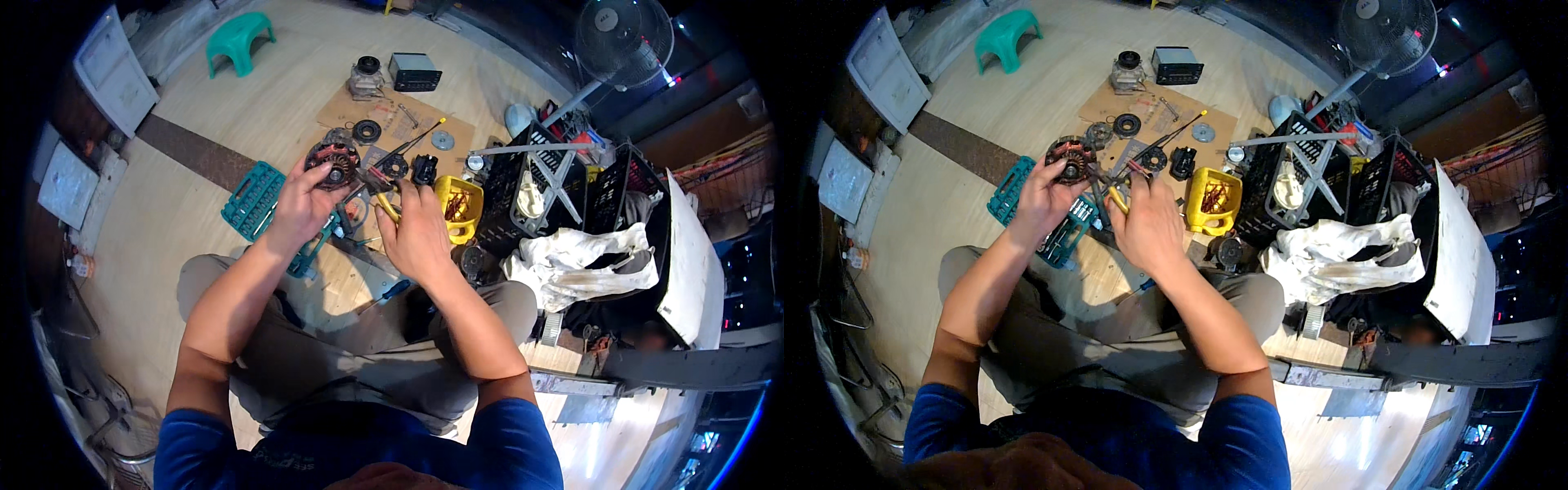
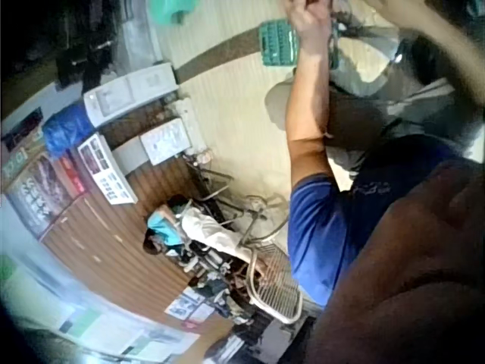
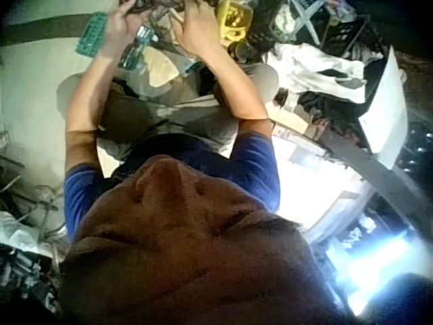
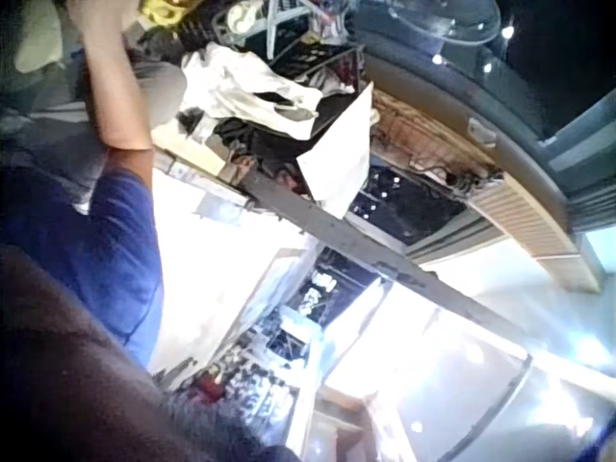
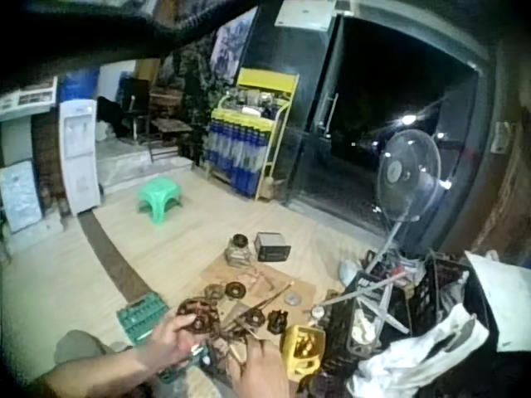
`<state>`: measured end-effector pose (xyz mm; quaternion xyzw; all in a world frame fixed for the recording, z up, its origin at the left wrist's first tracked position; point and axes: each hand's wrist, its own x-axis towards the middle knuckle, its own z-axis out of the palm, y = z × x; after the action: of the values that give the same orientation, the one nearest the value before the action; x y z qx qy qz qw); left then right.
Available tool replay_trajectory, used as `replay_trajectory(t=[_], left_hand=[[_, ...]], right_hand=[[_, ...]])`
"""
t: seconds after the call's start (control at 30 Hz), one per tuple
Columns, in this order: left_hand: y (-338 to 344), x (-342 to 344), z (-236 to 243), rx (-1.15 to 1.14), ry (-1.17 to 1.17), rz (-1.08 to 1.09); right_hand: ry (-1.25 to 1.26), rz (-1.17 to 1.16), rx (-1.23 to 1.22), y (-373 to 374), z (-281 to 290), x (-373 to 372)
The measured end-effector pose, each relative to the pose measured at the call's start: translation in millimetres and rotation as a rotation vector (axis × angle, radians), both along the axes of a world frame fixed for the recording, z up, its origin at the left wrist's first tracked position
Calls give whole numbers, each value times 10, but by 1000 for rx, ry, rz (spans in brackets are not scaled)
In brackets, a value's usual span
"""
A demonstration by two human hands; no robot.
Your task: The person works on the internal components of a fan motor by hand, handling wires, a stator, and various small metal parts on the floor.
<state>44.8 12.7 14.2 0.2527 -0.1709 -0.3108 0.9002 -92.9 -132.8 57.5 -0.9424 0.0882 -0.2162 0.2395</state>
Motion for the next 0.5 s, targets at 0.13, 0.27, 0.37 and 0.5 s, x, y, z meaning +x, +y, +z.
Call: replay_trajectory(t=[0.13, 0.27, 0.37, 0.5], left_hand=[[-8, -18, 16, 30, -28, -24], [-32, -68, 47, 74, -66, 19], [-38, -76, 45, 93, -78, 33], [-66, -95, 66, 108, -86, 52]], right_hand=[[1, -16, -69, -7, -60, 29], [25, -19, -45, 12, -82, 38], [45, -22, -20, 17, -83, 49], [27, -33, -15, 10, -111, 56]])
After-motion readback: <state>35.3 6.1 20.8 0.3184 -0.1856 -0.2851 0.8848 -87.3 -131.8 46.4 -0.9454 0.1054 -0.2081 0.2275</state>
